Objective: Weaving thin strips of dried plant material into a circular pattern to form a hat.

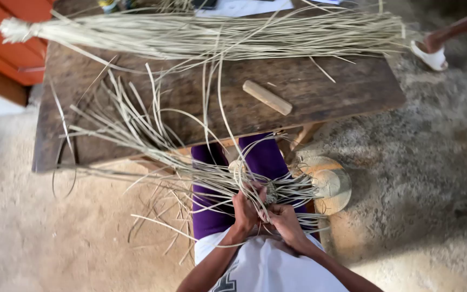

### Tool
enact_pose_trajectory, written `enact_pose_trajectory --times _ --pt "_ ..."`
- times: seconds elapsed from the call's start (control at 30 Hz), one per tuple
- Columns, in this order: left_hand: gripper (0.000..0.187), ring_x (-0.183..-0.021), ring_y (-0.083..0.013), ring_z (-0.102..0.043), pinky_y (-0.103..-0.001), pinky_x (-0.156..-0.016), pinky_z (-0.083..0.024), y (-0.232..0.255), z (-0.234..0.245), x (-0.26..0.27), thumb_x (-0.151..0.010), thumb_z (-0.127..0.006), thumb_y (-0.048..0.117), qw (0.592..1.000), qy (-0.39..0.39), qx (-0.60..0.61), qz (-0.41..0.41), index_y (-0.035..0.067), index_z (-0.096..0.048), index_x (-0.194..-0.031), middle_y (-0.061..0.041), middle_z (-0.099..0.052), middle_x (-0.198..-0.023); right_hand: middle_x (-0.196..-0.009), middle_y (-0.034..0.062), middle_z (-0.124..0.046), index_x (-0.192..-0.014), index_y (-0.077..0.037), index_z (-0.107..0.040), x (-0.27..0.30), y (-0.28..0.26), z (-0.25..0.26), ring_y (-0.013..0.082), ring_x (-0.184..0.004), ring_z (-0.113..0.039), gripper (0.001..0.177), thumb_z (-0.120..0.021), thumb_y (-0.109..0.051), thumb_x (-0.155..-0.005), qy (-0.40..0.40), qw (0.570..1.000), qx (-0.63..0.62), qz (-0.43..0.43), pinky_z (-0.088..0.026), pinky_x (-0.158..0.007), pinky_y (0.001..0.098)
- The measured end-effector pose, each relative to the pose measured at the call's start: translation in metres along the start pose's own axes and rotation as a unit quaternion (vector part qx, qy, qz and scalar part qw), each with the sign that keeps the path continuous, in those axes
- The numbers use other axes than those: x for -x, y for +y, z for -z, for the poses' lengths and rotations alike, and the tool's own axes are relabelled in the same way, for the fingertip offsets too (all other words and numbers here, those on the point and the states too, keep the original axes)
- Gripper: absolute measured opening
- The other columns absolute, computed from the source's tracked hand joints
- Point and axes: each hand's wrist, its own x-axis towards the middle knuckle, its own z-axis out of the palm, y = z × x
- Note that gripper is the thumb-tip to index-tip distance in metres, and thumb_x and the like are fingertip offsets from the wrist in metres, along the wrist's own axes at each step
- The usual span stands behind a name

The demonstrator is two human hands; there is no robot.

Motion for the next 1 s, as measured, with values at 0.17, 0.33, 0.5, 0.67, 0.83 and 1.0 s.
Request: enact_pose_trajectory --times 0.17,0.33,0.5,0.67,0.83,1.0 --pt "0.007 -0.059 -0.0071 -0.055 -0.025 -0.057 -0.046 0.006 0.006 0.0 -0.081 -0.065 0.011 0.997 0.01 0.023 -0.067 0.011 -0.058 -0.079 0.003 -0.06 -0.068 -0.054 0.0149 -0.06 -0.063 0.003 -0.056 -0.002 0.001 -0.002 0.0225 -0.041 -0.057 0.016 -0.069 0.014 -0.065 -0.013 0.998 -0.059 -0.014 -0.047 -0.039 0.0313" --pt "0.01 -0.057 -0.0027 -0.048 -0.022 -0.054 -0.042 0.004 0.016 -0.011 -0.084 -0.063 0.006 0.994 0.01 0.088 -0.06 0.011 -0.059 -0.077 0.005 -0.056 -0.062 -0.059 0.0097 -0.063 -0.063 0.0 -0.06 -0.003 0.004 0.004 0.016 -0.05 -0.058 0.019 -0.068 0.016 -0.056 -0.022 0.999 0.039 -0.024 -0.057 -0.045 0.0328" --pt "0.033 -0.065 -0.0358 -0.064 -0.042 -0.058 -0.052 -0.031 0.043 -0.044 -0.064 -0.071 0.016 0.972 0.101 -0.178 -0.113 0.003 -0.058 -0.091 -0.015 -0.062 -0.065 -0.053 0.0153 -0.062 -0.066 0.003 -0.066 -0.01 0.032 0.02 0.0202 -0.053 -0.061 0.013 -0.067 0.013 -0.058 -0.042 0.994 0.077 0.067 -0.053 -0.053 0.0332" --pt "0.015 -0.057 -0.0219 -0.052 -0.032 -0.058 -0.042 0.072 0.105 -0.08 -0.062 -0.065 0.007 0.961 0.27 0.056 0.028 0.005 -0.053 -0.07 -0.008 -0.048 -0.058 -0.052 0.0133 -0.061 -0.065 0.004 -0.066 0.003 0.01 0.015 0.0165 -0.051 -0.058 0.013 -0.063 0.015 -0.06 -0.05 0.995 0.086 0.03 -0.054 -0.05 0.0306" --pt "0.03 -0.073 -0.0214 -0.039 -0.033 -0.071 -0.036 0.051 0.095 -0.038 -0.072 -0.061 0.019 0.915 0.3 0.263 0.057 0.003 -0.039 -0.086 -0.009 -0.034 -0.076 -0.059 0.0196 -0.063 -0.073 0.006 -0.068 -0.001 0.018 0.02 0.0212 -0.056 -0.057 0.009 -0.07 0.005 -0.065 -0.062 0.995 0.071 0.025 -0.051 -0.054 0.0362" --pt "0.058 -0.086 -0.0234 -0.044 -0.034 -0.077 -0.038 -0.004 0.058 0.021 -0.077 -0.073 0.038 0.987 0.144 0.07 -0.004 0.008 -0.034 -0.108 -0.009 -0.039 -0.095 -0.064 0.0203 -0.065 -0.074 0.004 -0.07 0.001 0.021 0.024 0.0205 -0.059 -0.058 0.011 -0.074 0.0 -0.065 -0.055 0.998 0.039 0.013 -0.05 -0.055 0.0352"
